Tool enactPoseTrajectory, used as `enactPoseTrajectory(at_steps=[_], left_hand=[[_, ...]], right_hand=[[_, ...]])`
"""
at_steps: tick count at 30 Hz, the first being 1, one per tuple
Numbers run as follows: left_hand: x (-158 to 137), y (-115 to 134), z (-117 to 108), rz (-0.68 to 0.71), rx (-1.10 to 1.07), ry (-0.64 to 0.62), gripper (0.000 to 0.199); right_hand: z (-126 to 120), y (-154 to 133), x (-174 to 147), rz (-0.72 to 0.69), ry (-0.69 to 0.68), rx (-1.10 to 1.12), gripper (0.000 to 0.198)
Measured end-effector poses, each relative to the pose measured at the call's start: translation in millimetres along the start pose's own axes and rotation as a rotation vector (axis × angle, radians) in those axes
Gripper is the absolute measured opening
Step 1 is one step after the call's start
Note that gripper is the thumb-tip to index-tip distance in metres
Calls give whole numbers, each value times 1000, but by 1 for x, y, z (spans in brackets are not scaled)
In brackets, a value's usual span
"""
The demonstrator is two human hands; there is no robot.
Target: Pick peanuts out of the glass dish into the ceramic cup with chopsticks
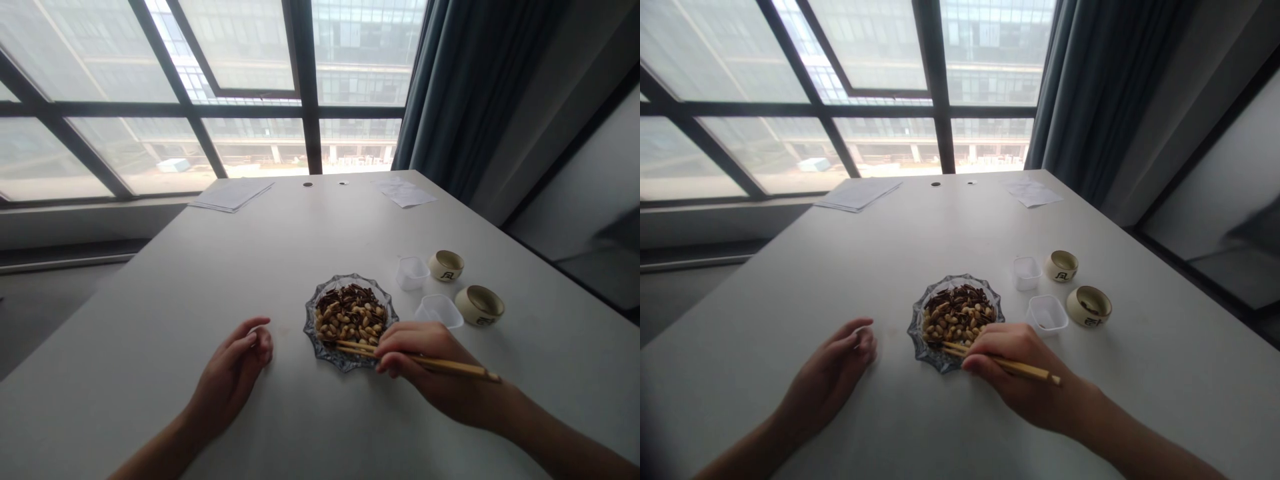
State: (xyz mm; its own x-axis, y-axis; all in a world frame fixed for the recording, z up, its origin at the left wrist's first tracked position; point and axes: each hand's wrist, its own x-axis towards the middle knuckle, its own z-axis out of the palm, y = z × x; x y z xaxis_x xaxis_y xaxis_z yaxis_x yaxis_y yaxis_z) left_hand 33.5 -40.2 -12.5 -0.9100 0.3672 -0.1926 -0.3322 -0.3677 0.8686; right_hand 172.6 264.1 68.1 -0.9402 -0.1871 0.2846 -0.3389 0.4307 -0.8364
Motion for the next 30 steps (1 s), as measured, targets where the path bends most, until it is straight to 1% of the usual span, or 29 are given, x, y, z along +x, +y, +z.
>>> enactPoseTrajectory(at_steps=[3, 8, 10, 12, 16, 21, 24, 27, 30], left_hand=[[0, 0, 2, 4, -4, 0, 20], [2, 0, 1, 7, -12, -3, 20], [1, -1, 1, 7, -9, 2, 21], [0, 0, 1, 7, -8, 8, 21], [-1, 0, 2, 12, -12, 11, 21], [-1, 1, 4, 17, 1, 6, 21], [-1, 2, 4, 19, 1, 9, 21], [-1, 2, 4, 23, -10, 5, 21], [-1, 1, 3, 25, -11, 0, 21]], right_hand=[[0, 3, 0, 29, 6, 35, 26], [-3, 12, 4, 206, 4, 235, 33], [-5, 17, 7, 255, 17, 306, 34], [-7, 21, 9, 277, 34, 342, 34], [-6, 28, 9, 273, 73, 360, 34], [3, 32, 9, 330, 201, 440, 40], [3, 29, 9, 365, 255, 464, 45], [-8, 23, 7, 371, 311, 462, 45], [-29, 17, -1, 365, 416, 436, 43]])
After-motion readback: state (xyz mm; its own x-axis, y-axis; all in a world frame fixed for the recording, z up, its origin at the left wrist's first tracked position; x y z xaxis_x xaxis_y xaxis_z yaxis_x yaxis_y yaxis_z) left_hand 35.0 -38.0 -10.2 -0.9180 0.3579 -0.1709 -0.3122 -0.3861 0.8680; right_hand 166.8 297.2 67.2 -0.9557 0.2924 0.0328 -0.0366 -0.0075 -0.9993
